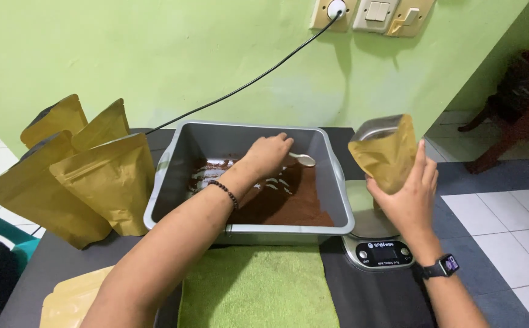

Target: The person scoops brown powder from a metal container into a brown paper pouch using a white plastic spoon. They place the pouch on a digital scale, add more powder, and then set the filled pouch aside. The process is repeated with a second pouch.

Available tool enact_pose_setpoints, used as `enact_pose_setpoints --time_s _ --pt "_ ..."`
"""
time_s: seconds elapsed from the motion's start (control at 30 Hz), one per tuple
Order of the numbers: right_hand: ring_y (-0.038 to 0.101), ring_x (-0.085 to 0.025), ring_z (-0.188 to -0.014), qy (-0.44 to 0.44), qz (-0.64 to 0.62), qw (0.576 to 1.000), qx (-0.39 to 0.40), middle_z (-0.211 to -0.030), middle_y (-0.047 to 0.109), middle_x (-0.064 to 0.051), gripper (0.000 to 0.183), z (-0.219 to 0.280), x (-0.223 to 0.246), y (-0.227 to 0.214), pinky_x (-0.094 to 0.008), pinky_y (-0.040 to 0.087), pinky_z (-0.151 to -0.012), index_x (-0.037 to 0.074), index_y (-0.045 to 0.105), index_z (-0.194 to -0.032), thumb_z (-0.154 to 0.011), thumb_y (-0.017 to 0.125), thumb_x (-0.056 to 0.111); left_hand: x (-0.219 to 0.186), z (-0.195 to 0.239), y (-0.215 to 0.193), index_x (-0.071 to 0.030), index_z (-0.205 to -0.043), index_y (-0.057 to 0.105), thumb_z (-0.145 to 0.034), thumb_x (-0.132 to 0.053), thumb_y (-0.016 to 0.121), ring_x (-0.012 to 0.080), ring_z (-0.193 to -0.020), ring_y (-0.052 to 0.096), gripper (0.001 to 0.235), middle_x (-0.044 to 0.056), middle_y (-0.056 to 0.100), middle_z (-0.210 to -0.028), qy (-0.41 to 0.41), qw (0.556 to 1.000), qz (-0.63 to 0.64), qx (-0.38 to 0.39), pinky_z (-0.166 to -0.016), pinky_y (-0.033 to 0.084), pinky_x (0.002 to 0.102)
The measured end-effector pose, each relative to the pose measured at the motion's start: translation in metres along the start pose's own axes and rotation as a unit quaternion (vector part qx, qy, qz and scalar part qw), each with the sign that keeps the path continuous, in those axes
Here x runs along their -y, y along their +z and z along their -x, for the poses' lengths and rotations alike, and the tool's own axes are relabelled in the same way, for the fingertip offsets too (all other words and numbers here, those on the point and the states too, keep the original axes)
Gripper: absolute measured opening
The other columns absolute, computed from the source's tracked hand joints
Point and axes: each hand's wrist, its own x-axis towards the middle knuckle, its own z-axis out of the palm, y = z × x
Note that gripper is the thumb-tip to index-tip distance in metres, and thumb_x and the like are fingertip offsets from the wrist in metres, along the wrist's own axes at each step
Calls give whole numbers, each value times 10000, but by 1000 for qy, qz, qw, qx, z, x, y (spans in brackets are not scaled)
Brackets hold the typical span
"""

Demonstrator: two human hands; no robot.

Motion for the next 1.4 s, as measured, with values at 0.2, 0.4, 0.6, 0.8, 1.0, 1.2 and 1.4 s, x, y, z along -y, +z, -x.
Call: enact_pose_setpoints --time_s 0.2,0.4,0.6,0.8,1.0,1.2,1.4 --pt "460 -546 -1220 53 -103 993 -2 -1325 380 -273 1145 12 -5 -1 -721 400 -993 4 212 -1627 -694 843 212 -5 9 -19 6 -1135 703 -870 -238 728 386 -929 751 361 181 725 -1027 -46 998 47 1 -788 619 525" --pt "480 -437 -1242 19 -102 994 -36 -1336 377 -274 1046 20 -2 -4 -542 471 -1005 -37 163 -1600 -832 821 230 -17 7 -23 -58 -941 708 -908 40 558 305 -754 723 183 115 727 -955 -38 978 12 205 -568 592 424" --pt "479 -459 -1279 19 -100 994 -41 -1399 352 -288 1086 28 -1 1 -565 514 -956 -18 137 -1614 -816 832 230 -5 -4 -2 -81 -1042 644 -923 -205 665 350 -878 689 173 138 672 -1010 1 1000 -14 22 -765 563 501" --pt "483 -455 -1267 13 -79 996 -48 -1389 360 -292 1126 30 -4 2 -560 523 -944 6 129 -1627 -784 830 263 -6 -1 -4 -35 -1089 650 -870 21 548 357 -878 719 248 171 678 -1038 -45 997 28 51 -747 621 483" --pt "497 -459 -1260 -2 -78 994 -74 -1387 381 -299 1105 30 -7 4 -566 531 -946 -14 162 -1621 -793 846 250 -1 -2 -12 -25 -956 733 -939 -9 572 319 -795 755 163 143 732 -955 -76 991 4 113 -659 641 453" --pt "450 -464 -1279 -60 -15 995 -83 -1371 394 -300 1252 38 -30 12 -585 534 -966 -23 133 -1638 -720 916 313 9 8 -19 -129 -1143 682 -874 -133 696 277 -1120 637 269 80 688 -1168 -80 984 -128 96 -1019 464 474" --pt "506 -427 -1194 -118 69 982 -131 -1318 484 -291 1197 35 -35 18 -556 527 -991 -87 206 -1619 -786 856 475 12 -1 19 -135 -970 694 -893 -45 510 311 -989 685 218 80 717 -1057 -91 989 31 109 -894 489 464"
